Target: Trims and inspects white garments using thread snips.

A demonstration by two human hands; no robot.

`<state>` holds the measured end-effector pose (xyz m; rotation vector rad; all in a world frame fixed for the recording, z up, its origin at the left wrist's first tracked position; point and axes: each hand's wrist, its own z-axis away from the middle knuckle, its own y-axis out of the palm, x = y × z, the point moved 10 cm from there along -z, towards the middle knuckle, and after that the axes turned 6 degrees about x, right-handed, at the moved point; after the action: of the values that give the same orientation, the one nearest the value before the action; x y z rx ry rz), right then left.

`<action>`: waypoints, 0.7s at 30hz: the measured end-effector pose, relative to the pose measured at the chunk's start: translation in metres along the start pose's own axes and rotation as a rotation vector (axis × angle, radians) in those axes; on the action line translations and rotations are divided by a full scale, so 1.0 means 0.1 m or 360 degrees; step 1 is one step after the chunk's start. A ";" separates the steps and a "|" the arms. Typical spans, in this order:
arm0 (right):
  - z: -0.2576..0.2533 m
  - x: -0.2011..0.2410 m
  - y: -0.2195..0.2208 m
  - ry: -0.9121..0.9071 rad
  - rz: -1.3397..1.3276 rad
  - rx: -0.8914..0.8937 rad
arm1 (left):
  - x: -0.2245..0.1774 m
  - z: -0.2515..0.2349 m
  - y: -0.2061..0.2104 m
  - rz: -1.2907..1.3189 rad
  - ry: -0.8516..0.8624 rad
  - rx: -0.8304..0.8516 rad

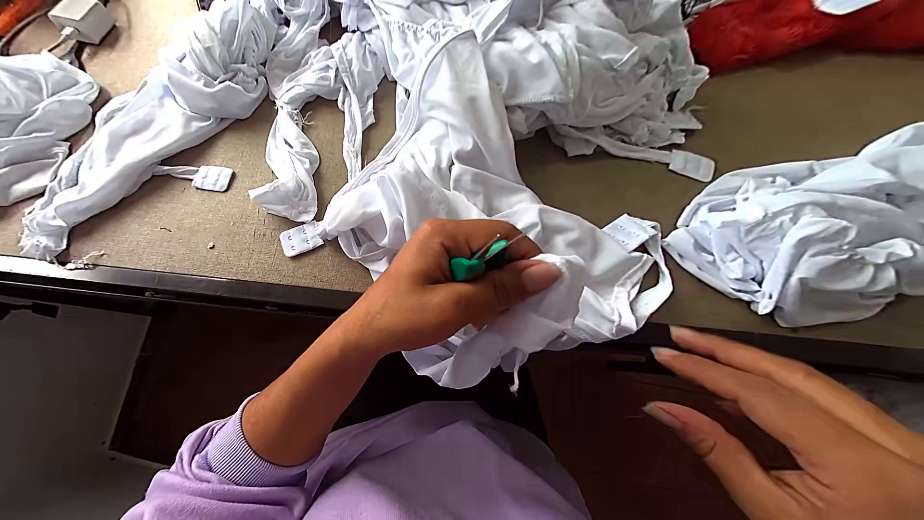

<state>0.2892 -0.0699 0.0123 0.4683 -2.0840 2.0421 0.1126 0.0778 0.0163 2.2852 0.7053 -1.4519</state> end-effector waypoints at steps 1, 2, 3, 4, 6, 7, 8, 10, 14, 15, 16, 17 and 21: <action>-0.07 0.23 -0.04 -0.0241 -0.0088 -0.0309 | 0.03 -0.02 0.03 0.0084 -0.0021 0.0014; -0.15 0.45 -0.04 -0.0440 -0.0119 -0.0514 | 0.06 -0.03 0.07 0.0192 -0.0056 0.0033; -0.22 0.63 -0.02 -0.0623 -0.0141 -0.0634 | 0.11 -0.04 0.11 0.0321 -0.0109 0.0047; -0.27 0.78 0.01 -0.0791 -0.0147 -0.0709 | 0.16 -0.04 0.14 0.0453 -0.0180 0.0048; -0.38 0.88 0.06 -0.0971 -0.0222 -0.0755 | 0.25 -0.03 0.19 0.0646 -0.0313 0.0040; -0.43 0.87 0.07 -0.0980 -0.0275 -0.0740 | 0.28 -0.03 0.19 0.0649 -0.0354 0.0023; -0.48 0.84 0.08 -0.0950 -0.0318 -0.0716 | 0.28 -0.02 0.16 0.0564 -0.0353 0.0000; -0.55 0.76 0.05 -0.0796 -0.0347 -0.0710 | 0.18 0.03 0.06 0.0129 -0.0242 -0.0049; -0.57 0.55 -0.02 -0.0538 -0.0518 -0.0708 | -0.19 0.16 -0.02 -0.0892 -0.0050 -0.0067; -0.58 0.49 -0.02 -0.0508 -0.0643 -0.0690 | -0.29 0.17 0.01 -0.1097 -0.0018 -0.0026; -0.60 0.44 -0.01 -0.0480 -0.0777 -0.0658 | -0.37 0.18 0.06 -0.1279 0.0029 0.0024; -0.62 0.42 -0.01 -0.0464 -0.0909 -0.0627 | -0.42 0.17 0.12 -0.1447 0.0078 0.0106; -0.66 0.42 -0.01 -0.0496 -0.1121 -0.0547 | -0.49 0.13 0.26 -0.1767 0.0184 0.0393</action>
<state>0.2451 -0.0081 0.0303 1.2932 -1.9583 1.2446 0.1011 0.0387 0.0558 2.2056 2.1582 -1.8746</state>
